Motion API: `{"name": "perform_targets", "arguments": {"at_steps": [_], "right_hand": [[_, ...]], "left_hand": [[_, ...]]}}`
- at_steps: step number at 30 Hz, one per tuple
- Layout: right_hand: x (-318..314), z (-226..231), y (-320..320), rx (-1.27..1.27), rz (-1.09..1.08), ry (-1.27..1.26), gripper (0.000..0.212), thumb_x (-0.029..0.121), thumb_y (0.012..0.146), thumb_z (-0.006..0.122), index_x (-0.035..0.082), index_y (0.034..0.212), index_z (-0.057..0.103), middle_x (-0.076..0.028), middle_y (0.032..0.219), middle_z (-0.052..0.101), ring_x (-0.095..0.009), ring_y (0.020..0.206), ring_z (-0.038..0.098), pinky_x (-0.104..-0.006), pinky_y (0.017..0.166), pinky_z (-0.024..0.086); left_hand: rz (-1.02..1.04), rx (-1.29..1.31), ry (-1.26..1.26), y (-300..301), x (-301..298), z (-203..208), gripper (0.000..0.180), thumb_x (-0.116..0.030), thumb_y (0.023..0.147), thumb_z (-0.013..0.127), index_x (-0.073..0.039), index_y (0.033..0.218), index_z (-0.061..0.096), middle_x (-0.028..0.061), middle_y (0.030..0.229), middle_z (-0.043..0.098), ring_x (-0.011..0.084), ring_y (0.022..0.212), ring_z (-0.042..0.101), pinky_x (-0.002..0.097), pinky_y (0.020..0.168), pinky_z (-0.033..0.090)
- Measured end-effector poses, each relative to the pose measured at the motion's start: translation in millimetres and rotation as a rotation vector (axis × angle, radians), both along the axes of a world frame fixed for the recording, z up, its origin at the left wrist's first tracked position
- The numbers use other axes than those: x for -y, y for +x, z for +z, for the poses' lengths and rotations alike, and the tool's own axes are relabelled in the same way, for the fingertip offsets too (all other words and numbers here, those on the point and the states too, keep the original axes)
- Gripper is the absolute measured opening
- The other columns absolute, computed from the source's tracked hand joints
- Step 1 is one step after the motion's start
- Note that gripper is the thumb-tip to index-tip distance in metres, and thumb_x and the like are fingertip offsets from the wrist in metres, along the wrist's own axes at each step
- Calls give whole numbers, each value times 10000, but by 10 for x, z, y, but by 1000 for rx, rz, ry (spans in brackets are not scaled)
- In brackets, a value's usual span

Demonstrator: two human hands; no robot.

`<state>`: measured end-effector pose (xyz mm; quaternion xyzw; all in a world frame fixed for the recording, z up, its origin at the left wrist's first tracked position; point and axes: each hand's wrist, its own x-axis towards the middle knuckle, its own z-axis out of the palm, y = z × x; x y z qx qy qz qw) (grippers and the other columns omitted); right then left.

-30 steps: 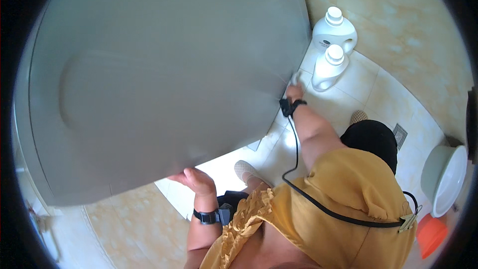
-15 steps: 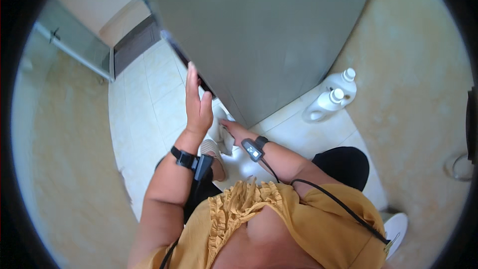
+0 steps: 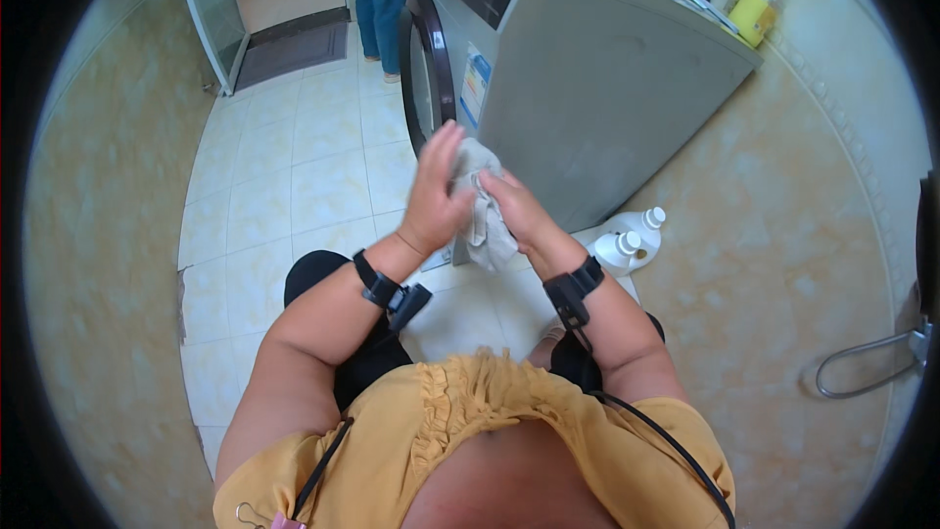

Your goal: The person wipes the bathroom wall and floor with a cloth, then cleans the exterior of a washing machine. They dip the cloth into a white basin, wring it, and continue wiping various surfaces including the washing machine door and control panel.

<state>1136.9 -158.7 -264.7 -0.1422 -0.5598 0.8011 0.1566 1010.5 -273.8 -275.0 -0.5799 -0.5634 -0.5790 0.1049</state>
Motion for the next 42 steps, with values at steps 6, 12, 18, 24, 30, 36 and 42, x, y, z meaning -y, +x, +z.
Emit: {"name": "perform_targets", "arguments": {"at_steps": [6,12,18,24,30,36,42], "right_hand": [[207,354,208,-157,18,-137,758,584,1073,306,23,1580,253,-120,1528,433,-225,1380,460,-360,1141,374],[188,458,206,-231,130,-26,836,629,1065,221,26,1622,62,-156,1649,245,-283,1487,333,-414,1205,284],[-52,413,135,-239,-265,506,567,450,1110,326,-7,1383,522,-146,1324,602,-221,1211,589,-356,973,496],[-309,388,103,-258,-518,520,442,343,1113,365,-4,1257,598,-106,1165,656,-173,1075,630,-301,879,517],[-488,318,150,-238,-490,573,404,307,1109,394,-14,1235,604,-101,1131,661,-163,1021,634,-285,861,517],[-558,304,147,-227,-479,503,406,303,1108,407,-24,1209,625,-97,1090,676,-156,967,642,-285,846,522],[-456,286,61,-240,-499,539,405,293,1102,429,-32,1173,659,-103,1057,702,-161,936,661,-298,825,532]], "left_hand": [[46,263,-170,369,-110,79,859,-361,836,781,-8,1514,389,264,1605,284,436,1480,300,447,1203,286],[-252,825,-93,96,-108,252,626,-116,875,684,-41,1461,477,167,1397,539,240,1271,540,339,1061,441],[-82,890,161,-106,-72,436,509,-79,895,651,-32,1354,436,118,1213,588,196,1098,581,323,967,483],[10,759,342,-990,-784,1123,440,-204,883,689,6,1242,547,132,1126,635,205,1063,601,332,925,488],[59,800,290,-1562,-1357,1588,430,-257,871,667,47,1174,634,159,1047,707,213,943,661,338,849,513],[-10,803,250,-1135,-1243,1489,336,-244,892,638,53,1047,675,163,945,713,258,913,678,378,809,509],[272,389,254,-489,-884,1375,313,-197,864,650,26,1083,678,234,1097,642,403,1028,612,421,935,482]]}}
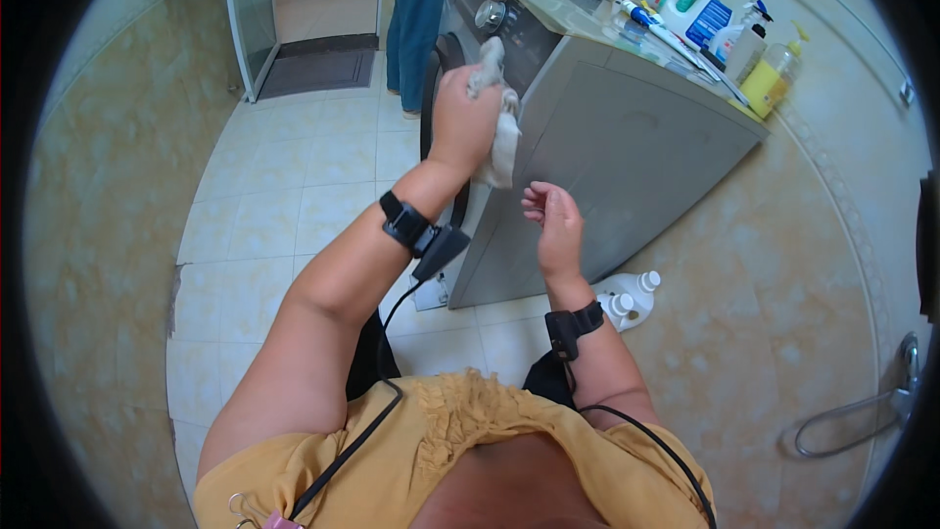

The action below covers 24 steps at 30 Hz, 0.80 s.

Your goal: The person wipes the bathroom wall and floor with a cloth, then cleans the exterior of a washing machine. They dip the cloth into a white basin, wring it, and continue wiping various surfaces including the washing machine door and control panel.

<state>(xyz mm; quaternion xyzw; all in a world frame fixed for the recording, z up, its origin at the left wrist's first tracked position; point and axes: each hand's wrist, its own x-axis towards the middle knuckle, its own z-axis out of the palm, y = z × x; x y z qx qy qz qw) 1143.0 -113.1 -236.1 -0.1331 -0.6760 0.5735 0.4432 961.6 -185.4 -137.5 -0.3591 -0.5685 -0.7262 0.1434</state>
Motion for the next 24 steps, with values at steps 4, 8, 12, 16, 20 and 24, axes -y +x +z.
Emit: {"name": "perform_targets", "arguments": {"at_steps": [4,8,12,16,20,24], "right_hand": [[15,-21,-43,22,-2,26,393,283,1100,437,-33,1165,662,-102,1045,704,-159,926,663,-298,817,535],[1,-42,-68,-1,-1,-70,381,271,1097,441,-30,1154,665,-99,1033,704,-151,916,661,-296,810,536],[-14,-55,-6,-16,-32,-62,369,259,1096,441,-27,1142,669,-91,1021,702,-146,904,657,-294,804,536],[-51,-36,116,5,-50,-22,366,252,1095,439,-28,1134,671,-88,1013,703,-146,898,656,-292,803,533],[-98,-10,219,13,-35,-25,365,245,1093,441,-34,1131,673,-90,1008,706,-147,891,656,-294,805,532],[-97,-12,274,53,-10,38,363,257,1097,440,-26,1152,659,-86,1023,696,-142,897,648,-279,804,523]], "left_hand": [[-55,-196,12,330,276,-85,312,-142,854,644,28,1115,658,207,1131,639,383,1048,617,406,964,480],[-264,-176,-115,328,591,-52,319,-135,850,647,30,1123,666,188,1145,659,323,1084,637,357,969,482],[-217,20,-66,3,559,192,348,-159,846,656,28,1138,679,180,1101,693,269,1041,663,345,934,498],[-67,-129,-121,-235,265,393,351,-163,876,618,24,1166,680,176,1127,703,280,1031,666,346,929,499],[-4,-313,-88,-121,136,374,348,-116,821,595,36,1117,697,222,1136,697,395,1080,642,412,983,485],[51,-507,-147,113,352,331,389,-89,800,592,16,1158,698,208,1227,668,394,1147,609,427,1054,449]]}}
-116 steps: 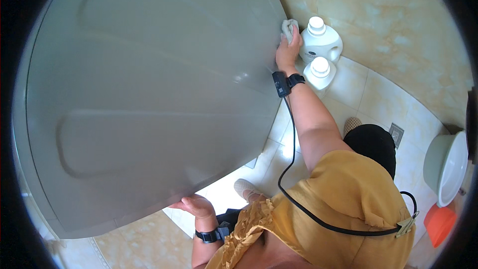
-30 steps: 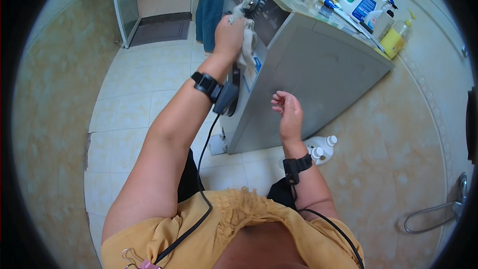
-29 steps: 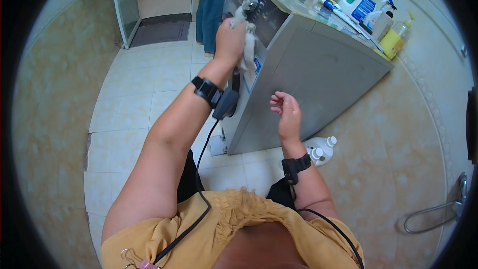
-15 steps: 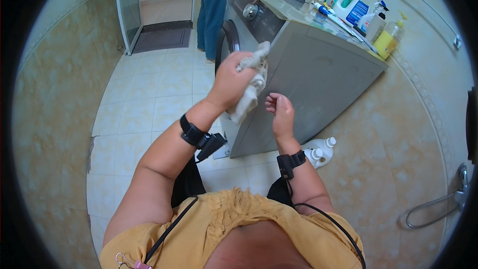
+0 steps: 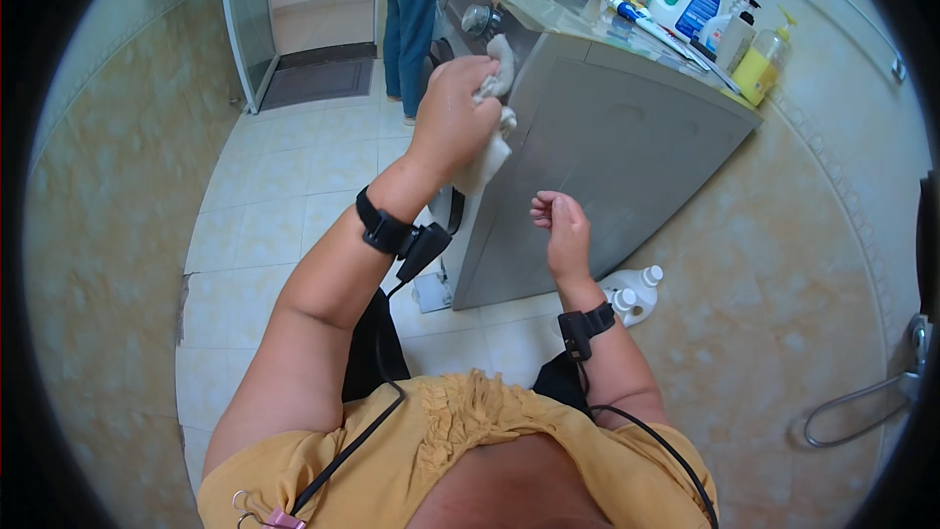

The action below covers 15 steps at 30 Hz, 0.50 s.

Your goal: The person wipes the bathroom wall and floor with a cloth, then cleans the exterior of a washing machine. They dip the cloth into a white basin, wring it, and continue wiping various surfaces including the washing machine door and control panel.

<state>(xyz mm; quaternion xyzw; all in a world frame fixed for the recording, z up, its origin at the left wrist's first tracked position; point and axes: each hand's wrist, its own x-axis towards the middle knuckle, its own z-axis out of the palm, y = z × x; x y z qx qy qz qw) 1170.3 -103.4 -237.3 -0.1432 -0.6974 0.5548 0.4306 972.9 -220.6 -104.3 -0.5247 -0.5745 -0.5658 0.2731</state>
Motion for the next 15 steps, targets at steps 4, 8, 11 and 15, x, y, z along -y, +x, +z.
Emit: {"name": "perform_targets", "arguments": {"at_steps": [4,8,11,15], "right_hand": [[16,-23,-9,11,14,-1,356,240,1088,449,-29,1148,674,-89,1013,711,-146,895,659,-289,800,531],[15,-31,-20,-16,-8,-16,352,241,1088,454,-26,1149,675,-85,1016,711,-145,897,660,-287,801,531],[22,-22,14,-15,-23,-7,347,241,1088,457,-23,1149,675,-82,1016,710,-144,899,659,-285,802,530],[26,-2,91,17,-47,30,361,247,1101,429,-25,1146,662,-84,1017,695,-146,893,654,-284,804,528]], "left_hand": [[-267,181,-223,112,378,-1,375,-97,837,609,13,1187,690,140,1242,661,276,1169,609,356,1049,439],[-376,433,-181,-34,486,97,359,-131,856,629,12,1178,698,113,1147,698,209,1076,646,308,951,482],[-191,433,-13,-234,303,260,387,-176,850,639,-16,1194,713,158,1145,710,272,1037,676,340,926,504],[9,205,33,-483,-25,518,390,-207,858,590,-30,1180,721,219,1147,704,397,1083,649,417,970,499]]}}
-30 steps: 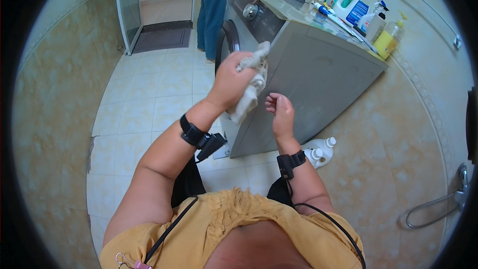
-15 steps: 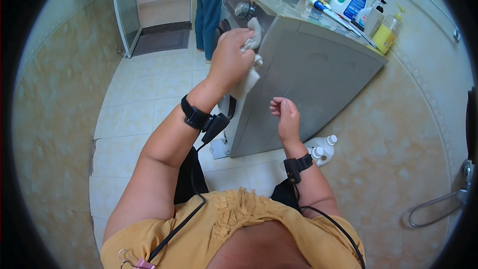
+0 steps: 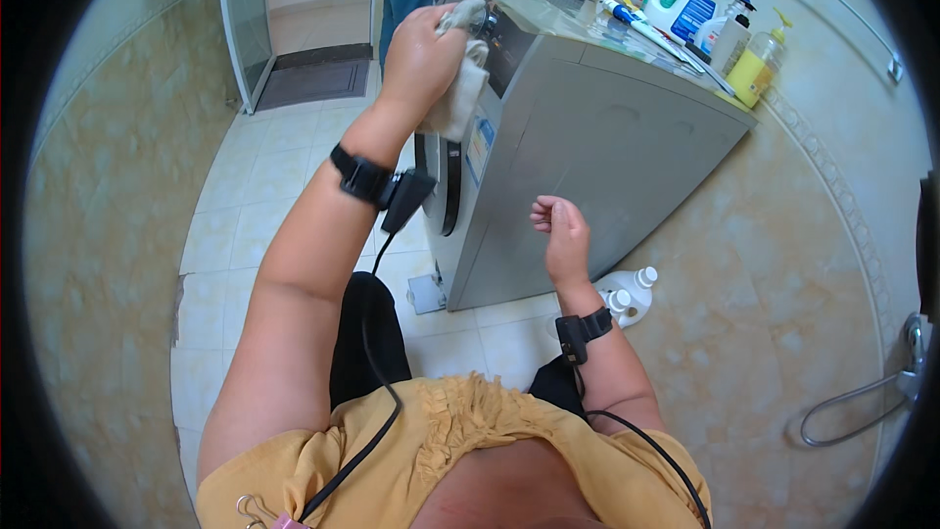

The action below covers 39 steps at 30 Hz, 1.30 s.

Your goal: The person wipes the bathroom wall and floor with a cloth, then cleans the exterior of a washing machine. They dip the cloth into a white basin, wring it, and continue wiping various surfaces including the washing machine door and control panel.

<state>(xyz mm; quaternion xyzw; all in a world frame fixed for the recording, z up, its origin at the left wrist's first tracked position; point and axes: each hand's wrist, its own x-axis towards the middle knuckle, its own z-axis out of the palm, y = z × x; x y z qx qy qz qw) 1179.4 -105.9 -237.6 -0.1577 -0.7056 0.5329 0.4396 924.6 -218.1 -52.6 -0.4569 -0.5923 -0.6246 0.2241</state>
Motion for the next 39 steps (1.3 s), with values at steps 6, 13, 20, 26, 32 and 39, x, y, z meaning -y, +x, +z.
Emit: {"name": "perform_targets", "arguments": {"at_steps": [6,13,20,26,32,39], "right_hand": [[-60,61,84,-17,-15,28,351,234,1097,437,-28,1135,668,-87,1012,701,-145,892,653,-286,806,528],[-27,116,158,-22,-14,53,346,227,1087,457,-33,1128,682,-88,1003,716,-143,889,659,-283,807,528],[34,116,110,0,2,63,358,248,1092,457,-32,1131,675,-89,1015,711,-145,892,658,-284,804,527],[30,83,125,0,-5,69,355,247,1093,455,-29,1135,674,-85,1004,706,-141,889,653,-285,806,524],[-25,44,160,-27,-26,52,347,237,1087,462,-26,1117,686,-84,994,718,-146,880,667,-283,800,531],[-51,16,155,10,-32,74,359,244,1091,453,-29,1121,684,-93,997,720,-150,880,668,-289,798,533]], "left_hand": [[156,-188,-239,-3,-258,122,396,-185,852,612,6,1186,708,234,1179,698,403,1094,660,395,965,516],[-24,-316,-363,189,53,289,424,-140,870,574,8,1254,678,189,1286,665,345,1094,670,374,975,515],[-246,-387,-371,558,390,312,451,-118,830,584,-13,1258,681,155,1287,672,308,1136,659,360,1001,500],[-452,-20,-275,663,720,-266,433,-93,843,626,-35,1267,693,114,1275,682,223,1157,638,332,1027,464],[-370,573,165,340,435,-546,406,-137,885,651,11,1262,684,81,1073,731,124,953,655,267,857,514],[-109,238,78,459,-217,-734,467,-228,908,643,51,1283,626,157,1181,697,263,1108,640,345,991,475]]}}
